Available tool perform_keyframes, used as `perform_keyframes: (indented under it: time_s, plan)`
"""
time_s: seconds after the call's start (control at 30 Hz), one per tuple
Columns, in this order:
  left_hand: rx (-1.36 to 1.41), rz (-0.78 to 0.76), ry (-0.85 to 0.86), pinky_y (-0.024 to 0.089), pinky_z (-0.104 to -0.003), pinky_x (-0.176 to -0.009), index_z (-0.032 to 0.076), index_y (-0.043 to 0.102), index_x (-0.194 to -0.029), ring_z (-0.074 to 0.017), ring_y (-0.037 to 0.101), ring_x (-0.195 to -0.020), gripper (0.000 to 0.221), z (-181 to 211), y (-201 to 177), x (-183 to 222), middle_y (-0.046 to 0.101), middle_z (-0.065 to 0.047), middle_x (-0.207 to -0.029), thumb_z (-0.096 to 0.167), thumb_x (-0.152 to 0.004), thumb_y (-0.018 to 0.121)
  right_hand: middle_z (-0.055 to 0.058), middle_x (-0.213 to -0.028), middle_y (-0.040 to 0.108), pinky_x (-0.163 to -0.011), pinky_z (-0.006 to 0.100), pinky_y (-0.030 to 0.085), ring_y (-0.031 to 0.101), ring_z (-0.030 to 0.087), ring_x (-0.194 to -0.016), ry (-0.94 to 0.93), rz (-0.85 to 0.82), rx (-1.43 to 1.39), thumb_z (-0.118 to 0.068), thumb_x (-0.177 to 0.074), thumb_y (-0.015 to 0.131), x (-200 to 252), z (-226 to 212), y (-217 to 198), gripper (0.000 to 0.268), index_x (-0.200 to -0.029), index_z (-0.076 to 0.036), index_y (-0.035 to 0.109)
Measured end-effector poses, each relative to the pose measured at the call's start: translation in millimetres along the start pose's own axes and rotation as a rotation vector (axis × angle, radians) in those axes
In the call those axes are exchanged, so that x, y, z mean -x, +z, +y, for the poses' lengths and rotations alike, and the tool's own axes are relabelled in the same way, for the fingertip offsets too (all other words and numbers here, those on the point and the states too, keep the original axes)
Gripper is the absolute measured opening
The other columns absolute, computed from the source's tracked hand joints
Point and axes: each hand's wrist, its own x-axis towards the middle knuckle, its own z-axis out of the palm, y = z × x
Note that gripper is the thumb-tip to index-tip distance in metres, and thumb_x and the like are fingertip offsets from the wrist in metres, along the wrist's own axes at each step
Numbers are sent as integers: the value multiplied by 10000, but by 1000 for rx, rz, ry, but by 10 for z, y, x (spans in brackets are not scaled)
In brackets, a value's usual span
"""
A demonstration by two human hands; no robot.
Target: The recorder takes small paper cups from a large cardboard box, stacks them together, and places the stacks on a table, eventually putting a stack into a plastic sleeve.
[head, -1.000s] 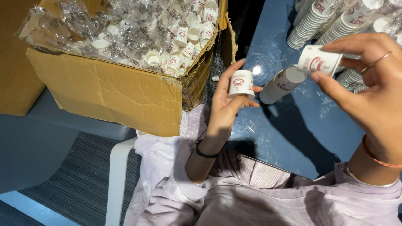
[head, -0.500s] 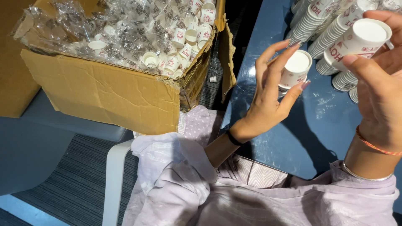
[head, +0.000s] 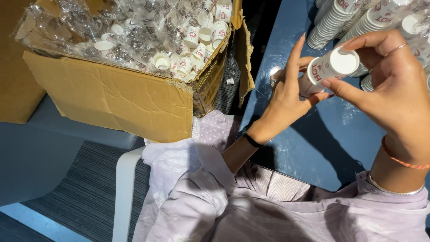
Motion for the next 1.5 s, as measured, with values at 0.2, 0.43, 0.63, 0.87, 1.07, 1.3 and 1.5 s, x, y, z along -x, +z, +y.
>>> perform_keyframes:
  time_s: [0.2,0.43,0.63,0.87,1.07,1.3,1.5]
  plan:
    - [-22,-9,-50,576,-423,-1054,151,16,-1685,-265,651,-1224,1333,-118,-42,74,550,-141,-1415,190,-722,938,157,-1275,657,-1038,303,532,662,214,-1200,1,-63,246,-13,-823,838,-6,326,-19,393,-1048,20,517]
    - [-500,31,71,331,-617,-1169,132,241,-1564,-374,386,-1446,1235,-275,-1050,-376,368,-251,-1552,559,-626,922,162,-1302,701,-664,333,530,705,271,-896,127,-88,635,-148,-777,905,64,316,-125,323,-937,9,672]
    - [-952,-15,-62,439,-471,-1092,65,757,-1097,-348,566,-1209,244,-1181,-2549,-1221,674,-165,-1223,135,-865,778,161,-1327,617,-920,289,589,669,222,-1206,-53,-4,593,-174,-1001,851,335,871,-562,316,-1003,26,607]
    - [-1539,-244,-310,591,-502,-816,-14,725,-999,-419,613,-1134,248,-2567,-3543,-1163,683,-241,-1144,-68,-761,684,175,-1393,597,-962,343,580,691,235,-1142,61,-11,616,-272,-962,836,411,1125,-784,371,-1102,20,655]
    - [-1356,273,46,576,-396,-756,36,716,-752,-274,623,-1077,143,-1398,-3171,-1219,666,-129,-1102,-73,-709,797,169,-1398,591,-1025,380,563,671,251,-1227,-19,17,667,-258,-1021,812,430,1250,-834,321,-1107,5,650]
    - [-959,610,220,574,-406,-783,48,650,-874,-178,711,-842,225,-681,-2797,-1344,669,4,-916,33,-828,870,207,-1407,617,-1045,347,555,654,256,-1235,-34,106,509,-90,-1074,728,342,587,-631,198,-1155,50,614]
    - [35,427,204,617,-258,-588,11,491,-1089,-198,827,-916,131,434,-1862,-1052,646,-103,-1070,30,-1079,620,82,-1254,659,-1019,279,560,664,159,-1213,71,282,-142,-55,-986,667,96,-486,0,319,-1283,1,568]
